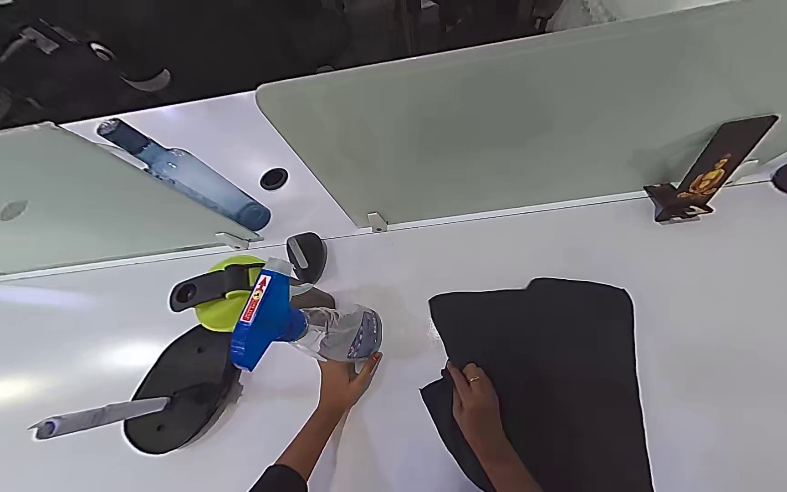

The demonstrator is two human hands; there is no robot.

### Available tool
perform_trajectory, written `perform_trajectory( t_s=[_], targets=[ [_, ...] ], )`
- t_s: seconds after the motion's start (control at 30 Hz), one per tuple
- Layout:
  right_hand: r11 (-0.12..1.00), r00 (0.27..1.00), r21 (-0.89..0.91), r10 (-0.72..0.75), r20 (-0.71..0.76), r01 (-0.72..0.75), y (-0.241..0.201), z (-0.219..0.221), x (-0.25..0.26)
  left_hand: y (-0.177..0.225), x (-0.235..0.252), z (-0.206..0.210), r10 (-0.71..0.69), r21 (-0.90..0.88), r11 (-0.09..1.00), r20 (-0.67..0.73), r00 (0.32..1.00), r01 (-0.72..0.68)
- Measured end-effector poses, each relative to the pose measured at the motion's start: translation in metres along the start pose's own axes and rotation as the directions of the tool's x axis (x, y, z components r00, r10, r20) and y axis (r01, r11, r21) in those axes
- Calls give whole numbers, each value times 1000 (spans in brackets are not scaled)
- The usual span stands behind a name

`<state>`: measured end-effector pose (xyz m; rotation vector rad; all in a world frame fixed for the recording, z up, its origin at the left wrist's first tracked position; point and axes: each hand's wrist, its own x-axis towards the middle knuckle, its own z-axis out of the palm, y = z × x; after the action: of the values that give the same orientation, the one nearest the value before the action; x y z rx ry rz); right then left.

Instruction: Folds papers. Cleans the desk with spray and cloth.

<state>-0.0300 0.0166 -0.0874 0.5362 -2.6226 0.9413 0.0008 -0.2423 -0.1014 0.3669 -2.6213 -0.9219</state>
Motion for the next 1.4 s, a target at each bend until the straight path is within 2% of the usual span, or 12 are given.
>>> perform_trajectory(
  t_s=[0.1,0.27,0.37,0.5,0.6,0.77,0.87,0.97,1.07,1.17,1.27,1.4],
  targets=[
    [986,988,-67,151,8,-150,51,-36,25,-4,-1,0,-18,-28,999,2,1000,18],
    [829,850,-212,466,-246,-517,204,-135,56,6,2,3,-14,16,1000,-47,999,15],
    [843,855,-187,457,-245,-504,169,-104,65,12,-1,3,-22,86,996,-45,999,26],
    [985,989,-85,149,-17,-150,24,14,64,12,1,3,-34,71,997,-43,999,37],
    [998,998,62,-30,46,27,-19,54,73,5,0,4,-17,36,999,-43,999,18],
    [969,972,-99,230,42,-225,100,-26,122,2,-3,3,-30,0,1000,-34,999,30],
    [890,900,-139,423,-103,-434,182,-76,142,6,-2,4,-30,7,1000,-44,999,30],
    [891,895,-110,428,-126,-441,153,-51,142,9,-6,3,-22,33,999,-28,999,23],
    [973,974,-78,223,36,-219,55,19,133,9,-3,1,-13,22,1000,-23,1000,14],
    [999,974,24,29,224,-35,-7,55,133,7,-5,0,-8,-63,998,-14,1000,8],
    [994,988,93,36,149,-50,27,47,156,1,-5,1,-53,-268,962,-37,998,41],
    [956,957,-90,285,46,-280,160,-41,185,-2,-11,0,-92,-386,919,-29,995,74]
  ],
)
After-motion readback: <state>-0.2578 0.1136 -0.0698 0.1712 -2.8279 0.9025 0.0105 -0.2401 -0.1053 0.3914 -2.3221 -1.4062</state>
